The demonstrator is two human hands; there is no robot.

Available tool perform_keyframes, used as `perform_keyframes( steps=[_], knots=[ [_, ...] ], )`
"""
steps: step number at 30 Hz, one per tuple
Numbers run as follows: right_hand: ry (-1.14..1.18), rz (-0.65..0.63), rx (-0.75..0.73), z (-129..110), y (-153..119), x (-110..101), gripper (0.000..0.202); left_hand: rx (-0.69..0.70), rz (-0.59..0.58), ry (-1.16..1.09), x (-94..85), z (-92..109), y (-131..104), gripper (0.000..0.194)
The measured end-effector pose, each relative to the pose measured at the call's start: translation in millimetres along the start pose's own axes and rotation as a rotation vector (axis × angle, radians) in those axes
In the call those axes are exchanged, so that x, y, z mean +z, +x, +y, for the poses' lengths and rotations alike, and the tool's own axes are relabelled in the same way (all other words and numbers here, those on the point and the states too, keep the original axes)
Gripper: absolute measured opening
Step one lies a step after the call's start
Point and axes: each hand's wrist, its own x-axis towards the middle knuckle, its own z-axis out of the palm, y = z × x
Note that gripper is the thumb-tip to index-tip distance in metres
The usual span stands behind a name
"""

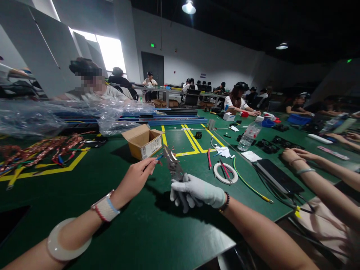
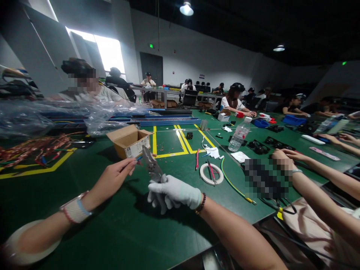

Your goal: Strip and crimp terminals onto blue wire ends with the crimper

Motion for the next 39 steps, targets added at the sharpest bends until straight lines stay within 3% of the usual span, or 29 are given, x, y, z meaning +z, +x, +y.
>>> perform_keyframes(
  steps=[3,8,15,29,39],
  knots=[
    [0.172,-0.064,0.016,-0.1,-2.8,-7.9,0.045,0.006,-0.040,-0.015,0.2,-2.4,-1.6,0.038],
    [0.436,-0.303,0.008,5.5,-2.6,-12.4,0.051,0.016,-0.023,-0.030,2.9,-2.1,-3.0,0.036],
    [0.563,-0.485,0.073,10.0,-2.0,-10.1,0.055,0.064,-0.011,-0.045,5.8,-4.4,-5.4,0.031],
    [0.537,-0.461,0.115,18.9,3.9,-9.1,0.048,0.096,0.027,-0.067,8.6,-5.6,-9.6,0.030],
    [0.481,-0.357,0.005,21.9,3.6,-7.9,0.041,0.079,0.019,-0.077,6.8,-5.0,-9.2,0.031]
  ],
)
